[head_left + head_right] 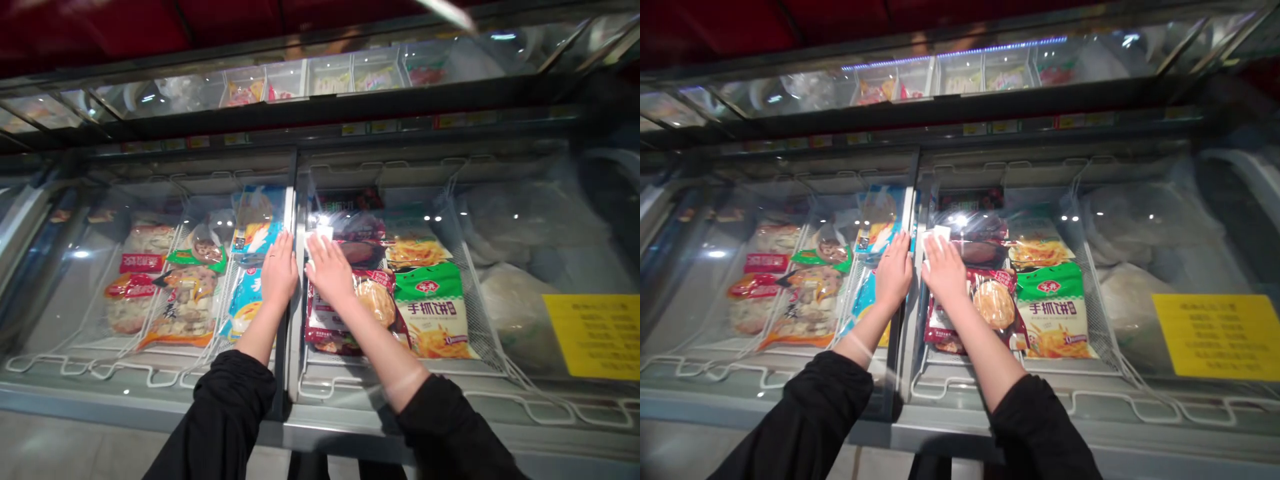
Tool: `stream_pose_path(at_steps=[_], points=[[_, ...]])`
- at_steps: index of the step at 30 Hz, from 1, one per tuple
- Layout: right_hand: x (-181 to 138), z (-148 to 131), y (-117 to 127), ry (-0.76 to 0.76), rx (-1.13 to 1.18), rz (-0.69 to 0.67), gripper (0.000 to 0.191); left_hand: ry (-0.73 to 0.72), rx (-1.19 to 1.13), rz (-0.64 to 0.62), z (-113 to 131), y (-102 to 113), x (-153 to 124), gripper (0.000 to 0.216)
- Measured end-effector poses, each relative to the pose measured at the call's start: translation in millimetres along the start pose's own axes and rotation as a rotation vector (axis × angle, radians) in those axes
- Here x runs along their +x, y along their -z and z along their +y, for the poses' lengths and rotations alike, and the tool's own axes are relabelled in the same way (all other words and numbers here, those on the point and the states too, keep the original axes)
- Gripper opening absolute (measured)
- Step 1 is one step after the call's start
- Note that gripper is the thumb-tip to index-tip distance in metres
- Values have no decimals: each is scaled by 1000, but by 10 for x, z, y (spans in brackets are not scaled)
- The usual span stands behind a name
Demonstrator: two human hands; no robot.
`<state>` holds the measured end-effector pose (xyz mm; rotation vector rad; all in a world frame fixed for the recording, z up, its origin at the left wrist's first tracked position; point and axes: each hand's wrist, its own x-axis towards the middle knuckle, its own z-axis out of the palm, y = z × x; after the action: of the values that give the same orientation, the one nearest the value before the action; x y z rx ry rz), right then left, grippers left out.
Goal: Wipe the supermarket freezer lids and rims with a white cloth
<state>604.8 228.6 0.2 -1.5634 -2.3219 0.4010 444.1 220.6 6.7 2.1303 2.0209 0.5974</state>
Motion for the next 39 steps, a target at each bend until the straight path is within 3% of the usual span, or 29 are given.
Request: stream_pose_path(at_steps=[3, 6, 11, 16, 19, 21, 25, 31, 34, 36, 39], points=[[125, -289, -139, 139, 57, -40, 60, 13, -21, -2, -34, -5, 6, 56], [157, -157, -91, 202, 55, -39, 60, 13, -25, 1, -51, -4, -3, 56], [111, 710, 300, 35, -35, 25, 62, 5, -25, 7, -49, 8, -16, 57], [-379, 1757, 842, -228, -160, 80, 65, 7, -24, 10, -46, 11, -19, 56], [-715, 2110, 1027, -390, -204, 108, 67, 16, -23, 11, -43, 5, -20, 55], [-813, 2172, 1043, -466, -213, 146, 69, 17, -15, 10, -38, 0, -20, 55], [-580, 1892, 864, -440, -187, 167, 68, 11, 9, 4, -31, -9, -12, 55], [225, 741, 321, -62, -49, 34, 63, 3, -12, 17, -56, -19, -7, 55], [455, 280, 97, 97, 12, -26, 60, -16, -36, 29, -77, -30, -6, 54], [512, 147, 20, 164, 34, -37, 59, -28, -46, 29, -93, -39, -6, 53], [497, 185, 12, 209, 36, -33, 59, -31, -55, 33, -113, -49, -5, 54]])
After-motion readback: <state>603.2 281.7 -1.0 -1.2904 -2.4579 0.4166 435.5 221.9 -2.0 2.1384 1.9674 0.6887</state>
